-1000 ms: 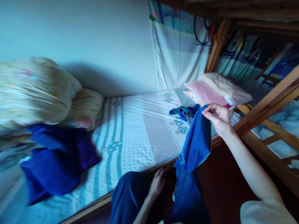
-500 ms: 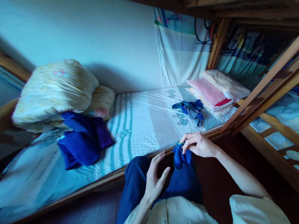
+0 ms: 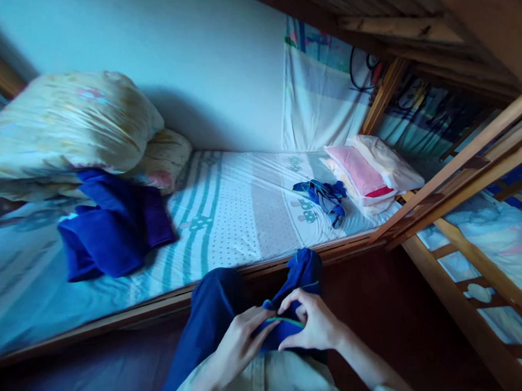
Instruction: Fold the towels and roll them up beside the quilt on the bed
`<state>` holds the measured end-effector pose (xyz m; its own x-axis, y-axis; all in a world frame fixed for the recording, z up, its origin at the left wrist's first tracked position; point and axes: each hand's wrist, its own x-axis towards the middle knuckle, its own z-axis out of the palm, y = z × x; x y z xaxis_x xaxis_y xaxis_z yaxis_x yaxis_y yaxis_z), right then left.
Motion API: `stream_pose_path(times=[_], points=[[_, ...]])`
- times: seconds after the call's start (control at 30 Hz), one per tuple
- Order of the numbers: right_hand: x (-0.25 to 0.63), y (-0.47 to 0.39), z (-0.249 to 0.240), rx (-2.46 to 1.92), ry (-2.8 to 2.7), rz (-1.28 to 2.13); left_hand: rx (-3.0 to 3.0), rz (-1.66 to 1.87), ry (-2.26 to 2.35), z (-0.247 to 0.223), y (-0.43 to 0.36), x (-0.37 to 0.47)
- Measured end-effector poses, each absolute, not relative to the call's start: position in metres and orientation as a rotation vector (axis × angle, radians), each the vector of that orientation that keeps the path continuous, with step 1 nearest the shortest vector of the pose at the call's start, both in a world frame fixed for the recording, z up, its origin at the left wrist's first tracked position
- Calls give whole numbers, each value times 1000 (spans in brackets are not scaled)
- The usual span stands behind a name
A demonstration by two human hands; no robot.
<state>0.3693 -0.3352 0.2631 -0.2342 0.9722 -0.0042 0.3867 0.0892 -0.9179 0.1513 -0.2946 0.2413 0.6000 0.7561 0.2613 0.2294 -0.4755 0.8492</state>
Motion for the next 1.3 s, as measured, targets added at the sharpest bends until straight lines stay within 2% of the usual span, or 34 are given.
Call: stream_pose_path(times=[0.2, 0.37, 0.5, 0.7, 1.0, 1.17, 1.3], points=[[351, -352, 199, -1430, -1673, 1080, 1788, 967, 1175, 187, -325, 99], [326, -345, 181, -1351, -1530, 1010, 1863, 906, 1111, 170, -321, 85], [293, -329, 185, -1253, -1525, 997, 1842, 868, 1005, 188, -313, 92], [276, -317, 204, -1340, -1453, 1074, 1880, 988, 957, 225, -303, 101], [288, -331, 198, -1457, -1556, 1126, 1944, 1030, 854, 218, -313, 116], [307, -324, 214, -1398, -1600, 1162, 1828, 1182, 1059, 233, -313, 104], [309, -322, 212, -1422, -1491, 998, 1794, 1135, 1173, 236, -309, 95]])
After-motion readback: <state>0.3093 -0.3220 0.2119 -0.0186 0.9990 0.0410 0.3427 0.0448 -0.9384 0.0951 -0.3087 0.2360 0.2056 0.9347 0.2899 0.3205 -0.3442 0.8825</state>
